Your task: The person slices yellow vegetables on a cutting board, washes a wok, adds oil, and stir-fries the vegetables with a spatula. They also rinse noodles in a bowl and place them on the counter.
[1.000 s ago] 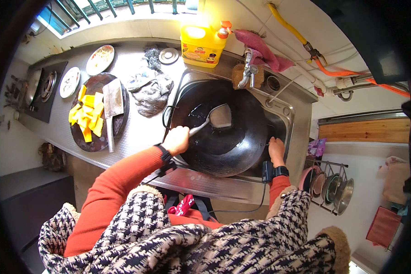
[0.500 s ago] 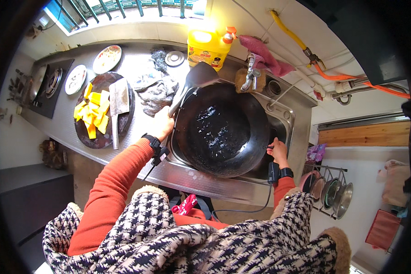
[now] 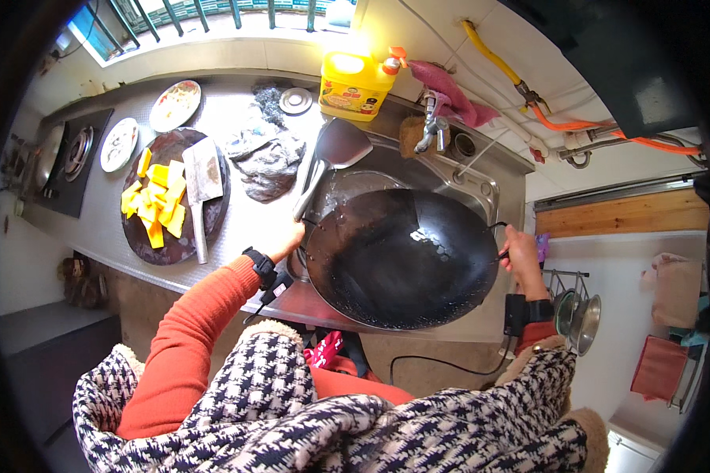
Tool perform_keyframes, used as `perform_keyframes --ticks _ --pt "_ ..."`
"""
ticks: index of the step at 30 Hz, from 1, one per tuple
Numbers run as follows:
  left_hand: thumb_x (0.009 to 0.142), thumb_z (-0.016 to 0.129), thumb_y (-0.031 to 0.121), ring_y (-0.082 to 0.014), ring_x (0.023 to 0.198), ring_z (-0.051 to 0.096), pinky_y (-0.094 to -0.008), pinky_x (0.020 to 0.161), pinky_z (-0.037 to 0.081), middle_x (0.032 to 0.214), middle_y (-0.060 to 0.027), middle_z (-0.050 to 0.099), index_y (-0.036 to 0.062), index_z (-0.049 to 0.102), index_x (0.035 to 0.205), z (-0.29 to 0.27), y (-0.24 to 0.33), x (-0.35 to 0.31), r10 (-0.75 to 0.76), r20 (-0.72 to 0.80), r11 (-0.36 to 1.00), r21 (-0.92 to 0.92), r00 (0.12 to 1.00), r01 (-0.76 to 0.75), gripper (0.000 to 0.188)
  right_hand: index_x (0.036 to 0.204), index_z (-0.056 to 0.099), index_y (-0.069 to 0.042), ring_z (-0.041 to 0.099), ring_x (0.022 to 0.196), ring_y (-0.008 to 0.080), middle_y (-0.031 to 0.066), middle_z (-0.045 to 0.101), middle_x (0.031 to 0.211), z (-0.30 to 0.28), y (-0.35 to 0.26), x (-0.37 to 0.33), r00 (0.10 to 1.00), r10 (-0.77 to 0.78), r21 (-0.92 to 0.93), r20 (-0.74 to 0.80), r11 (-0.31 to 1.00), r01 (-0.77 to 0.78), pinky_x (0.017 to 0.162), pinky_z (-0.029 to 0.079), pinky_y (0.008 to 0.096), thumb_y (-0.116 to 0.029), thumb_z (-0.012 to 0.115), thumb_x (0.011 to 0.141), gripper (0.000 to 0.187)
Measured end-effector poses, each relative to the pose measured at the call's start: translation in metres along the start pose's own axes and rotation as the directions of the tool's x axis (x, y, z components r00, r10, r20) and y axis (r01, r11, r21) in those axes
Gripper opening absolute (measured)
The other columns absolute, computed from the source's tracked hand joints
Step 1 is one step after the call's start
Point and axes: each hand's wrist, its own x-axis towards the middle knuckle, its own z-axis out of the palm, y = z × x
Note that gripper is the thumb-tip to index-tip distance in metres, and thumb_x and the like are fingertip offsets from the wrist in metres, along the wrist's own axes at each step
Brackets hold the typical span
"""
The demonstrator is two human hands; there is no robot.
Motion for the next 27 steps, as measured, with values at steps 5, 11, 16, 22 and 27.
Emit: perform_keyframes --ticks 5,11,16,22,27 --pt "0.079 0.050 0.027 -0.0177 0.039 0.044 -0.0357 0.038 0.032 0.047 -0.0052 0.050 0.0062 0.061 0.062 -0.020 0.011 -0.025 0.129 0.159 0.991 0.011 0.979 -0.133 0.030 0.076 0.055 0.001 0.044 0.035 0.0192 0.0124 0.055 0.056 -0.018 -0.048 -0.019 0.994 0.020 -0.217 -0.106 0.975 -0.043 0.032 0.031 0.0341 -0.038 0.048 0.091 0.042" --pt "0.071 0.056 0.013 -0.0262 0.044 0.058 -0.0402 0.044 0.045 0.054 -0.0151 0.060 -0.0009 0.066 0.068 -0.037 0.037 -0.048 -0.112 0.397 0.988 -0.054 0.911 0.145 0.018 0.080 0.058 0.001 0.043 0.037 0.0217 0.0133 0.053 0.055 -0.037 -0.083 -0.032 0.991 0.069 -0.289 -0.115 0.952 -0.100 0.037 0.033 0.0373 -0.036 0.045 0.090 0.041" --pt "0.071 0.056 0.007 -0.0242 0.047 0.061 -0.0372 0.045 0.048 0.056 -0.0151 0.062 -0.0040 0.067 0.069 -0.030 0.039 -0.065 -0.058 0.423 0.970 -0.189 0.904 0.151 0.015 0.062 0.058 0.003 0.051 0.041 0.0272 0.0181 0.059 0.056 -0.050 -0.112 -0.030 0.990 -0.087 -0.545 -0.107 0.838 0.015 0.042 0.040 0.0433 -0.029 0.042 0.088 0.044" --pt "0.074 0.060 0.009 -0.0208 0.049 0.064 -0.0335 0.050 0.051 0.056 -0.0118 0.064 -0.0009 0.068 0.064 -0.003 0.014 -0.074 -0.053 0.421 0.973 -0.184 0.906 0.142 0.017 0.064 0.057 0.007 0.052 0.037 0.0294 0.0188 0.057 0.053 -0.042 -0.139 -0.036 0.988 -0.107 -0.544 -0.115 0.839 0.028 0.037 0.040 0.0433 -0.030 0.049 0.085 0.043" --pt "0.074 0.058 0.007 -0.0222 0.047 0.062 -0.0352 0.046 0.050 0.055 -0.0120 0.063 0.0008 0.067 0.062 0.022 -0.008 -0.089 -0.074 0.455 0.859 -0.423 0.888 0.288 0.016 0.063 0.049 0.008 0.047 0.038 0.0278 0.0216 0.054 0.055 -0.026 -0.153 -0.068 0.955 -0.158 -0.628 -0.250 0.777 -0.036 0.035 0.031 0.0420 -0.027 0.052 0.084 0.041"
